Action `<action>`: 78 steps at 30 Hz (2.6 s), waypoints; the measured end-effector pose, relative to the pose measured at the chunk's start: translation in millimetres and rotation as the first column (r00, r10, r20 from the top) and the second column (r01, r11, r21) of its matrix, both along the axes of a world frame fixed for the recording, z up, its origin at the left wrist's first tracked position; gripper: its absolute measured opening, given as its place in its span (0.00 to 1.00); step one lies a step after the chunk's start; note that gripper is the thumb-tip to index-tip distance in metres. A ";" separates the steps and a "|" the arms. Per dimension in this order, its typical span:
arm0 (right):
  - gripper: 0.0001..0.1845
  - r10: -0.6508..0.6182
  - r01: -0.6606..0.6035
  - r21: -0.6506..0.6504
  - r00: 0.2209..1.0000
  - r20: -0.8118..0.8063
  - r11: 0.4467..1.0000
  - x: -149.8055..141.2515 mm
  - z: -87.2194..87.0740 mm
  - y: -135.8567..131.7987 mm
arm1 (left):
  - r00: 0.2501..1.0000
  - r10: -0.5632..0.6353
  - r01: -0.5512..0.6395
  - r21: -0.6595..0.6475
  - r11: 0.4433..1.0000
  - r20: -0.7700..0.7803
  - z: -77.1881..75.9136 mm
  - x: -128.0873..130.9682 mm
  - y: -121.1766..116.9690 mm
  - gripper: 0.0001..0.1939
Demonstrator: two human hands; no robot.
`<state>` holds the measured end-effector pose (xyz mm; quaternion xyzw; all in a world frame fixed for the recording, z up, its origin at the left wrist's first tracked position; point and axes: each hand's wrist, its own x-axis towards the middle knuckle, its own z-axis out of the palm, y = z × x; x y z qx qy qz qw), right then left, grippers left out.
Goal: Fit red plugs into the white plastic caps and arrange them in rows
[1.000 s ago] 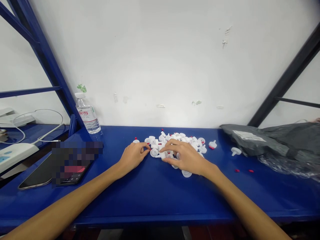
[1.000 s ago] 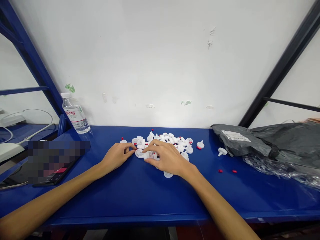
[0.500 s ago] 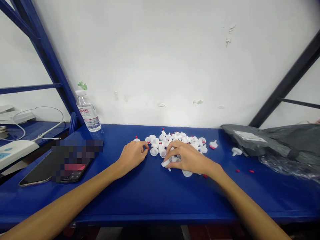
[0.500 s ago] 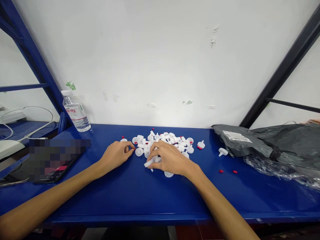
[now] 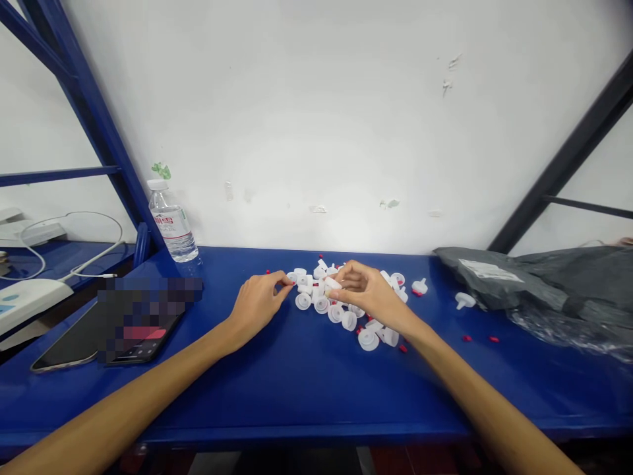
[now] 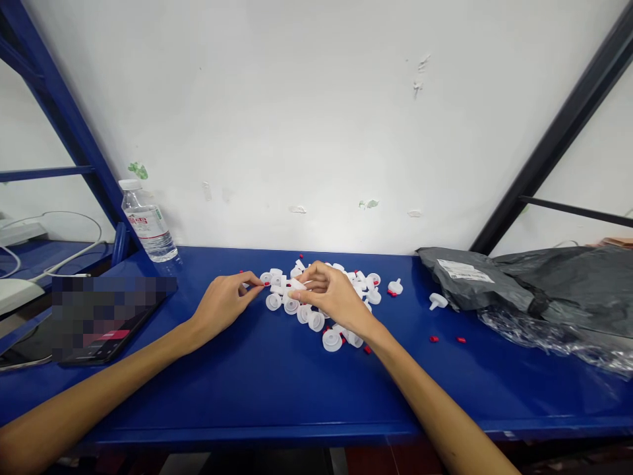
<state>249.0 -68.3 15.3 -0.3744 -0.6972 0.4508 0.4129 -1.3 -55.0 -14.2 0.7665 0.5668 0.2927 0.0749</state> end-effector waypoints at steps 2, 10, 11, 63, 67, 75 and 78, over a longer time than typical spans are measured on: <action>0.27 -0.010 0.008 -0.050 0.998 -0.054 0.999 -0.2 -3.5 2.9 | 0.984 -0.066 0.059 0.047 0.997 0.168 5.2 4.2 -4.5 0.10; 0.20 0.011 -0.010 -0.009 1.000 0.024 1.000 -3.2 -4.3 0.0 | 0.826 -0.215 0.215 0.062 0.975 0.521 6.1 20.0 -22.4 0.11; 0.20 0.020 -0.020 -0.007 1.000 0.017 1.000 -3.7 -4.8 -0.1 | 0.815 -0.230 0.240 0.051 0.969 0.531 5.0 20.9 -23.1 0.10; 0.22 0.040 -0.041 0.082 0.999 0.016 0.996 -12.0 -6.9 -6.8 | 0.683 -0.221 0.343 -0.038 0.939 0.696 26.1 20.9 -23.8 0.17; 0.17 -0.093 0.092 0.143 0.996 0.001 0.985 -3.8 -0.2 -5.1 | 0.729 -0.172 0.166 0.072 0.983 0.662 34.4 4.0 -9.6 0.18; 0.16 -0.095 0.090 0.197 0.995 0.017 0.976 -3.1 -1.3 -5.1 | 0.934 0.346 -0.319 0.221 0.922 -0.095 29.5 -43.4 26.1 0.12; 0.17 -0.097 0.086 0.202 0.994 0.046 0.976 -4.0 -2.3 -5.8 | 0.912 0.342 -0.329 0.091 0.940 -0.227 25.5 -53.6 32.9 0.14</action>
